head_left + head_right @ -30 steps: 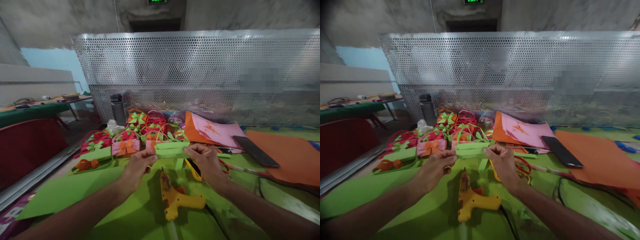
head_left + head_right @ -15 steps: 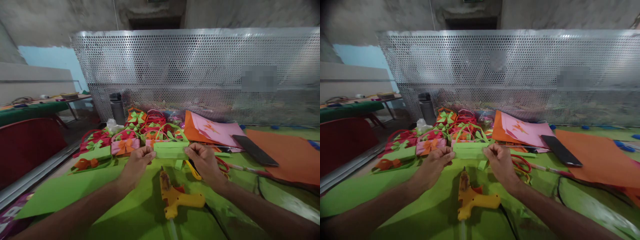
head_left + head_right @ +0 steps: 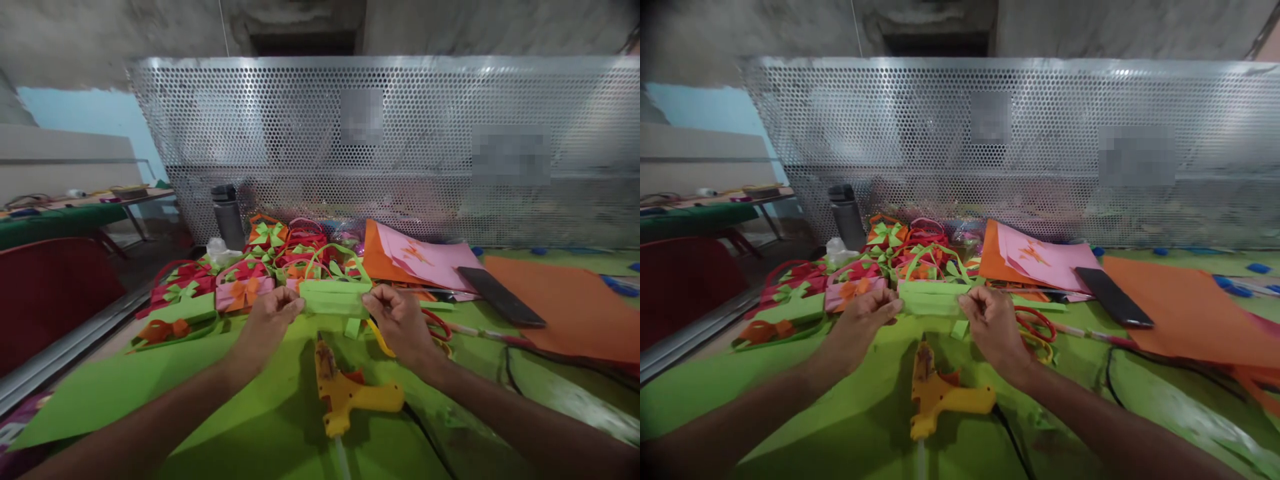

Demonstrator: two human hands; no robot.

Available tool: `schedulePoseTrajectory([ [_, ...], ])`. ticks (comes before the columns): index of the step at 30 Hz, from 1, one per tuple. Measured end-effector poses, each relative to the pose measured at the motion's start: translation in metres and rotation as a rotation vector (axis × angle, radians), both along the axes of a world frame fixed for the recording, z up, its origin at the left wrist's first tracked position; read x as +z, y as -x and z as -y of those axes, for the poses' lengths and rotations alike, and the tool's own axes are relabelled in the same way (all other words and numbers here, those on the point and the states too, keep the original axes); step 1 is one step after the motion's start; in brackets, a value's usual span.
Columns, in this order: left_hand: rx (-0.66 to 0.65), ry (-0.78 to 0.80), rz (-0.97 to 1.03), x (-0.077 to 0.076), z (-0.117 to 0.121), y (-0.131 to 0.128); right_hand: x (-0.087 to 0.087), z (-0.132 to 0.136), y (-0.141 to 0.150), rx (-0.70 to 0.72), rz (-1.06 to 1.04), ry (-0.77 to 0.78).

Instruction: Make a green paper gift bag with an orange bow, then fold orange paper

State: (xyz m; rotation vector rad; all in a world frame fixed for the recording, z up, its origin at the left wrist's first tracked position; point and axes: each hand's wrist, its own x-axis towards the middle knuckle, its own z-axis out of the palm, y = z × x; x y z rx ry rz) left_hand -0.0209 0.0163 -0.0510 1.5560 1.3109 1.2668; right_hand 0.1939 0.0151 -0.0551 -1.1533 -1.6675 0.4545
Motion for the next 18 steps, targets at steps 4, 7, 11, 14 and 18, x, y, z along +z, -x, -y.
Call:
schedulePoseTrajectory([
  [4,0.134,-0.478,-0.351,0.004,0.008,0.0,0.0,0.001,0.001,0.006,-0.004,0.01],
  [7,0.037,-0.901,-0.871,0.002,0.016,-0.004,0.0,0.007,0.004,0.028,-0.002,0.021],
  [11,-0.008,-0.972,-1.165,-0.004,0.02,-0.01,0.002,0.017,0.011,0.065,0.029,0.049],
  [14,0.025,-0.993,-1.199,-0.007,0.02,-0.012,0.003,0.023,0.014,0.092,0.037,0.057],
  [18,0.012,-1.026,-1.193,-0.006,0.019,-0.009,0.004,0.025,0.014,0.1,0.02,0.06],
])
